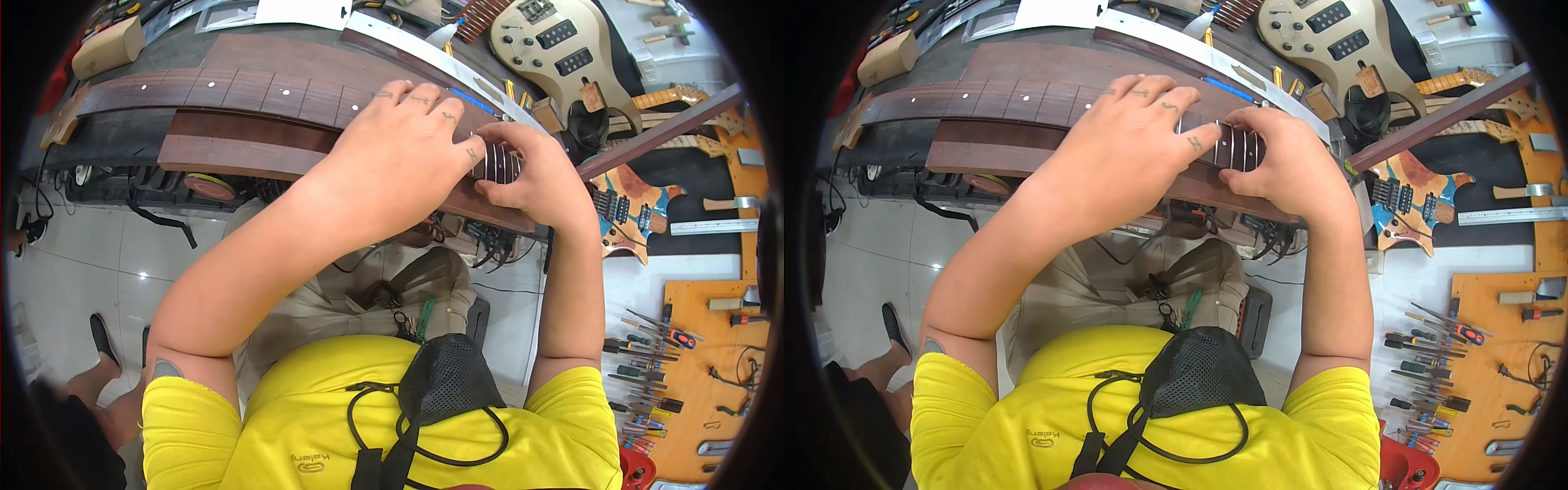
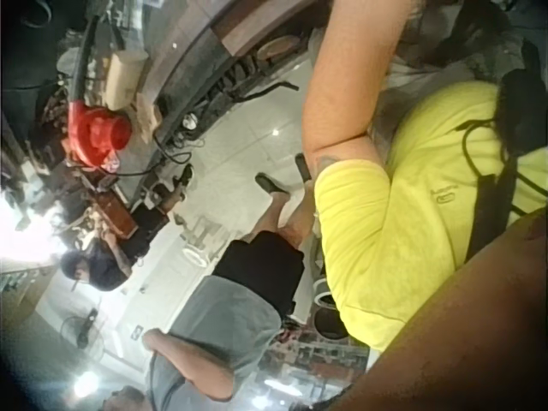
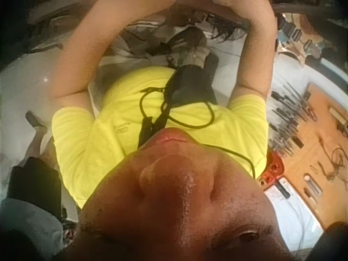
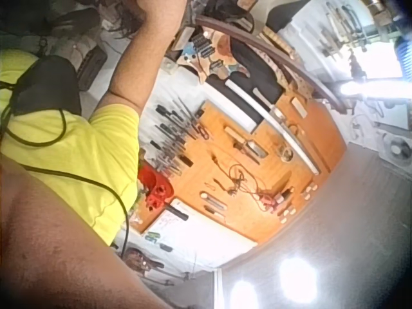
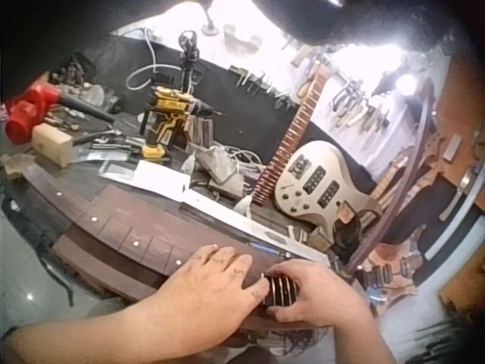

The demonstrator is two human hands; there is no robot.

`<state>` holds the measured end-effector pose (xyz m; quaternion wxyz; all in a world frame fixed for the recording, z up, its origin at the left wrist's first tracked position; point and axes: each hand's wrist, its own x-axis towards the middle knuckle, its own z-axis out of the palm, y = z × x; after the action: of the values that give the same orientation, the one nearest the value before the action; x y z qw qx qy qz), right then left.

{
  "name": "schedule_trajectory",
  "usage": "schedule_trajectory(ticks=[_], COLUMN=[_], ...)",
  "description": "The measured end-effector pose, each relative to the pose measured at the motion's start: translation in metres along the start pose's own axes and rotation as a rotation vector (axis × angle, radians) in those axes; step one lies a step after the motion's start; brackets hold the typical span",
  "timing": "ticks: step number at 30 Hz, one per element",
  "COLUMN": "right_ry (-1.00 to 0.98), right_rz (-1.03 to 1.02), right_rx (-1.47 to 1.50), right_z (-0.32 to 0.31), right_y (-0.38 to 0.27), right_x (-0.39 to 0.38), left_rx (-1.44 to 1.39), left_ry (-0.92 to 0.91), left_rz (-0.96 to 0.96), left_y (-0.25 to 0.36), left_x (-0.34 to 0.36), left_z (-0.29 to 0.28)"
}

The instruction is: The person installs frets on a guitar neck by trimming fret wires with pliers, inserting them into the fretboard slots by hand, and hammering them down with a mallet.

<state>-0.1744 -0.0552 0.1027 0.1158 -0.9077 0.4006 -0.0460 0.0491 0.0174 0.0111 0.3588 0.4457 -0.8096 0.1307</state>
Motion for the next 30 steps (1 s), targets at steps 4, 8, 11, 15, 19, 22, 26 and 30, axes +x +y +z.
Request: schedule_trajectory(ticks=[4,8,11,15,19,22,26,30], right_ry=[0.006,-0.033,-0.073,0.120,0.577,0.367,0.335,0.284], right_rz=[0.016,0.065,0.097,0.000,0.347,0.848,0.805,0.790], right_rx=[0.011,-0.013,-0.017,0.130,0.291,-0.162,-0.483,-0.439], right_z=[0.002,0.000,-0.003,-0.007,-0.021,0.007,0.058,0.058], right_y=[0.002,0.004,0.005,0.028,0.114,0.161,0.164,0.158], right_x=[0.000,0.002,0.003,-0.017,-0.083,-0.137,-0.147,-0.146], left_rx=[-0.008,0.016,0.035,0.020,0.022,0.030,0.012,0.020], left_ry=[-0.227,-0.221,-0.193,-0.206,-0.185,-0.205,-0.204,-0.158], left_rz=[-0.014,0.008,0.019,0.007,0.017,0.014,0.022,0.021], left_y=[0.009,0.006,0.007,0.009,0.008,0.008,0.009,0.007], left_x=[0.011,0.009,0.008,0.012,0.010,0.011,0.012,0.008], left_z=[0.010,0.013,0.015,0.013,0.011,0.012,0.012,0.016])
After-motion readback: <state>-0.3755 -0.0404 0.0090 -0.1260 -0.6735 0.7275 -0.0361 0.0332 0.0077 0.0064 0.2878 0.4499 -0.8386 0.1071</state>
